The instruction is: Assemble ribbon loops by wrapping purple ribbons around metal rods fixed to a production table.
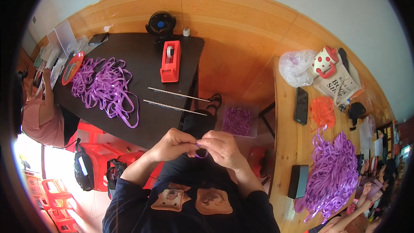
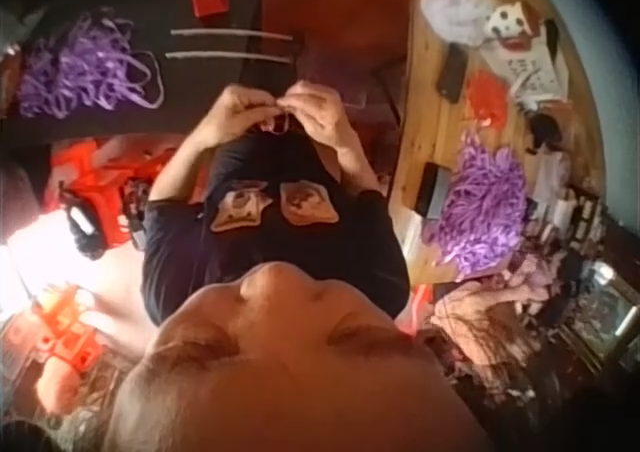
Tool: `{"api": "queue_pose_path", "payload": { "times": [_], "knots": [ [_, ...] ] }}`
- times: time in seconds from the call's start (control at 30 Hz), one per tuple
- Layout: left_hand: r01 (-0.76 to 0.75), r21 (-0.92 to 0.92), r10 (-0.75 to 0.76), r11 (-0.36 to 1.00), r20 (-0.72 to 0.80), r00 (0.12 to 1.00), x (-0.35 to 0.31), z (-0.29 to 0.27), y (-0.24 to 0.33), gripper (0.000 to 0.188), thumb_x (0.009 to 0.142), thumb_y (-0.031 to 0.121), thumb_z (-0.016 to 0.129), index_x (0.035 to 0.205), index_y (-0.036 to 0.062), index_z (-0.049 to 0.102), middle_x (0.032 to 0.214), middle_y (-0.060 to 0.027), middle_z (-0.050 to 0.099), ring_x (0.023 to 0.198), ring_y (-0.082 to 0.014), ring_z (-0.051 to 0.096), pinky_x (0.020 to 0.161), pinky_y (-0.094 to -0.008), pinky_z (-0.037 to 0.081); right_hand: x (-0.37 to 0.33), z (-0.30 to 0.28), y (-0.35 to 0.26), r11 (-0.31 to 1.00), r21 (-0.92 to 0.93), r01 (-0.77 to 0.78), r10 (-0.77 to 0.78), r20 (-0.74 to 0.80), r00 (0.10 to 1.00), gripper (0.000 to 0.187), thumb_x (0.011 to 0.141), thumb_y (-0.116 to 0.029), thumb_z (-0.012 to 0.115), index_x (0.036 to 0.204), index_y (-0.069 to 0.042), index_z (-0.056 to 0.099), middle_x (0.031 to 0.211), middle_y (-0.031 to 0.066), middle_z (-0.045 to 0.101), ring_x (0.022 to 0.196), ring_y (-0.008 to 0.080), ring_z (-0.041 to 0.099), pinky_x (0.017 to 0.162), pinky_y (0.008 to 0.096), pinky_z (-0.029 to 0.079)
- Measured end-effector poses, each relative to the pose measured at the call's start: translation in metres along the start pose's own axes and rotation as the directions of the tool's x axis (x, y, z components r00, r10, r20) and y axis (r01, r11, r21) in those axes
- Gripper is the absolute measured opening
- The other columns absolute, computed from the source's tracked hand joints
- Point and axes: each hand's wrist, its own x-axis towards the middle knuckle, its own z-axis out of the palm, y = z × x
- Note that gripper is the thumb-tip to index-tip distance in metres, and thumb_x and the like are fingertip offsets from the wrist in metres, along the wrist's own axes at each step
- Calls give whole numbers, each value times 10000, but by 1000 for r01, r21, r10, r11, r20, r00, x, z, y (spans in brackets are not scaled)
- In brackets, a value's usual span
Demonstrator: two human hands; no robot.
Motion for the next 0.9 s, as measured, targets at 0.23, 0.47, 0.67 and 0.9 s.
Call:
{"api": "queue_pose_path", "payload": {
  "times": [0.23, 0.47, 0.67, 0.9],
  "knots": [
    [-265, 887, 620, 379, -30, 784, 0, 22, -10, 90, 746, 21, 670, 816, -4, 618, 651, -134, 575, 587, -324, 580, 543, -394, 457, 1, 4, 4, 998, -2, -59, 59, -22, 998, 233, 696, 118, 658, 906, 22, 628, 764, 117, 599, 637, 251, 606, 538, 298, 461],
    [3, 194, 54, 981, -287, 957, 0, 15, -17, 131, 890, 80, 604, 923, -30, 666, 671, -76, 645, 582, -121, 604, 549, -247, 480, -6, -4, 7, 986, -147, -83, 70, -93, 993, 259, 680, 146, 640, 912, 31, 644, 821, 134, 633, 685, 245, 646, 567, 297, 504],
    [52, -254, -120, 966, -262, 958, 9, 35, -54, 201, 943, 99, 551, 1044, -42, 653, 766, -74, 676, 633, -84, 609, 583, -200, 489, -9, 0, 19, 765, -638, 85, -188, -95, 978, 256, 633, 59, 667, 885, 18, 645, 870, 115, 628, 680, 242, 639, 572, 322, 499],
    [-162, -394, -11, 905, -402, 916, 71, 40, -112, 189, 945, 99, 552, 1012, -48, 651, 794, -105, 682, 661, -141, 636, 632, -251, 515, -18, 4, 97, 805, -588, -77, -151, -328, 933, 220, 680, 65, 631, 886, -9, 654, 814, 122, 611, 692, 286, 608, 595, 350, 487]
  ]
}}
